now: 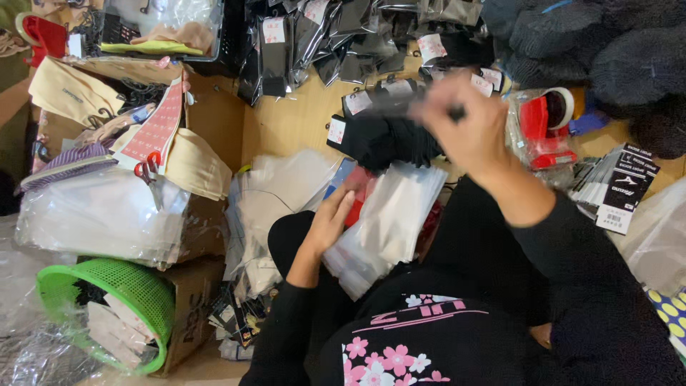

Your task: The person sits on the floor and repeatedly picks up pairs of black socks, places them into clear plastic bags, and seals the bags. The person then places the packaged socks into a pile on the floor.

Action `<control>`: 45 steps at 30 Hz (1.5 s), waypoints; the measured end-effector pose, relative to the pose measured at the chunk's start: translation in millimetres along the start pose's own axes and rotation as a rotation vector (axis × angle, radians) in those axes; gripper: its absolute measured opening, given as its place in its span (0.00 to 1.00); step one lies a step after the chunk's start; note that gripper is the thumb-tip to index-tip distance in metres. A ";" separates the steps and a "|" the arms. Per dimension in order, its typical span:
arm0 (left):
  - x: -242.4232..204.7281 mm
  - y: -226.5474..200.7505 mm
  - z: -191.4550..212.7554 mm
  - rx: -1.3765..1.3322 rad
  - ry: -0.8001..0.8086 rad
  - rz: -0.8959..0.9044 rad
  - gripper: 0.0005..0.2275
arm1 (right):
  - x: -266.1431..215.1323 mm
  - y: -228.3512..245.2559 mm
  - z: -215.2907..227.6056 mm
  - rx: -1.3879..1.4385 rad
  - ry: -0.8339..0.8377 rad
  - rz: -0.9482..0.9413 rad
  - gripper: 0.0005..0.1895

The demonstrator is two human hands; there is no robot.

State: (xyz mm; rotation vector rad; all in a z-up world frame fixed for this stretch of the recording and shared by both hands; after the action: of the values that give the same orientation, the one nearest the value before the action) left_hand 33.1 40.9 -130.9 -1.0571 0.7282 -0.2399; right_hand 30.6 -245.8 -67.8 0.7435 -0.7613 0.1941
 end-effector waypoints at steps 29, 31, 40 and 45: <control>86.2 139.5 -77.9 0.242 0.399 0.362 0.43 | -199.5 -111.4 -88.0 -0.375 1.121 -0.354 0.23; 83.1 118.5 -69.2 0.312 0.408 0.254 0.42 | -136.9 -50.9 -72.4 -0.408 0.977 -0.145 0.25; -13.4 -54.9 -13.1 1.083 0.571 -0.170 0.25 | -86.5 65.2 -62.6 0.340 1.420 -0.180 0.25; -13.8 -79.3 -0.4 1.179 0.465 -0.282 0.36 | -110.0 47.9 -65.6 0.572 1.064 -0.432 0.27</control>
State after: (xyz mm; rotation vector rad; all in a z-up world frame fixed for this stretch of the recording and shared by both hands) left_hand 34.8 8.7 -57.2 0.0512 0.6745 -1.0365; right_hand -32.0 -155.8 -149.5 1.1615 0.4971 0.3733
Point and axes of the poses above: each hand's wrist, its own x-axis towards the middle knuckle, its own z-axis out of the back of the hand, y = z × x, the point moved 2 cm from there along x, towards the middle knuckle, and after that the axes turned 14 degrees about z, right-handed, at the moved point
